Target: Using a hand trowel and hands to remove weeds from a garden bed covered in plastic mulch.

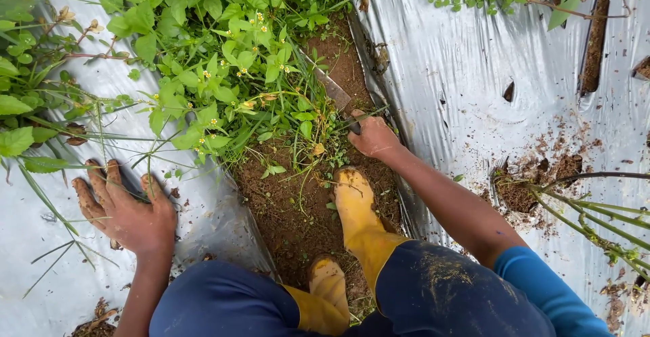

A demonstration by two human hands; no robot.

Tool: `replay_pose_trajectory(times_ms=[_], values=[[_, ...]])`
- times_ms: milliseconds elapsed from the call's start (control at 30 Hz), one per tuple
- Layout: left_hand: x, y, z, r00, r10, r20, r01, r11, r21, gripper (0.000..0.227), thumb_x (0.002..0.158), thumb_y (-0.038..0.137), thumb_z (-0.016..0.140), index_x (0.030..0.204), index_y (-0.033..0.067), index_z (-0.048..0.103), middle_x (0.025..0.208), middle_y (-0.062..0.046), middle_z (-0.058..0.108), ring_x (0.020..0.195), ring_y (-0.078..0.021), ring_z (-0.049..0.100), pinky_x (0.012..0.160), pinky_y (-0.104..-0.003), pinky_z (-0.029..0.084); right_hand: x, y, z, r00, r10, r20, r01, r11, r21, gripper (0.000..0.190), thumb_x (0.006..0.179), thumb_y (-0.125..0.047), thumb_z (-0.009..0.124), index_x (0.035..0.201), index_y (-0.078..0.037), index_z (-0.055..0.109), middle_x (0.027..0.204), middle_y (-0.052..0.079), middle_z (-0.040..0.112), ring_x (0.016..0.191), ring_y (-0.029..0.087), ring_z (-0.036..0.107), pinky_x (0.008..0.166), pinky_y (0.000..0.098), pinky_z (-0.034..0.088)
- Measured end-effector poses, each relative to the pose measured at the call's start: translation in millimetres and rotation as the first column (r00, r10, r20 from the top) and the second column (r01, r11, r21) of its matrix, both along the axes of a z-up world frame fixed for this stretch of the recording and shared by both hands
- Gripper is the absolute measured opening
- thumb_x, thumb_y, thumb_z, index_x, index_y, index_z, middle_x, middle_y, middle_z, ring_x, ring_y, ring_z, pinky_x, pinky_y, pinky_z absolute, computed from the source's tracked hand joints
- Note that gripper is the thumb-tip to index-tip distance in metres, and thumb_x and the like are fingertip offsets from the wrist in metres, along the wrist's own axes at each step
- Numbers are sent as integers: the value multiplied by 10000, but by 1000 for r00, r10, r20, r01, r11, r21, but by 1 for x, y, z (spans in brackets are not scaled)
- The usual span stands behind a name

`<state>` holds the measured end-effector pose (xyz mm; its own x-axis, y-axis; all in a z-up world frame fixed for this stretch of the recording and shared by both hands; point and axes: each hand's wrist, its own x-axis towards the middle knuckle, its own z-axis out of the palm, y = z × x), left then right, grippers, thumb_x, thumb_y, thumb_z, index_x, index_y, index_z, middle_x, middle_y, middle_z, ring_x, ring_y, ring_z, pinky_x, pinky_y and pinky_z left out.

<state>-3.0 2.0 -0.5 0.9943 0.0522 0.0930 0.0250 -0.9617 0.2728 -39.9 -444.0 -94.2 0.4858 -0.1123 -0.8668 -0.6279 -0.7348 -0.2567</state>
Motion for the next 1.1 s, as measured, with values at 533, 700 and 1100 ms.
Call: replay_pose_trajectory(times_ms=[533, 700, 1100], values=[[1, -4, 3, 999, -19, 26, 18, 1000, 14, 541, 1148, 273, 569, 1479, -151, 629, 1618, -272, 446, 1486, -459, 281, 1173, -593, 231, -29, -16, -21, 975, -10, 220, 5, 1000, 24, 423, 951, -338, 612, 1129, 44, 649, 1323, 147, 652, 580, 287, 599, 583, 468, 468], [1, -3, 2, 1000, -10, 13, 10, 1000, 18, 526, 1115, 237, 610, 1484, -137, 622, 1616, -276, 442, 1482, -461, 278, 1161, -617, 234, -29, -15, -17, 972, -38, 232, 27, 998, 50, 391, 962, -339, 603, 953, 46, 672, 1510, 101, 554, 569, 292, 584, 618, 478, 460], [1, -3, 2, 999, -22, 25, 21, 999, 24, 521, 1119, 228, 612, 1473, -154, 634, 1608, -276, 453, 1466, -471, 294, 1151, -623, 250, -20, -6, 19, 965, -80, 252, 77, 997, 22, 353, 1023, -434, 530, 1028, -101, 648, 662, 93, 606, 555, 262, 559, 579, 429, 417]])
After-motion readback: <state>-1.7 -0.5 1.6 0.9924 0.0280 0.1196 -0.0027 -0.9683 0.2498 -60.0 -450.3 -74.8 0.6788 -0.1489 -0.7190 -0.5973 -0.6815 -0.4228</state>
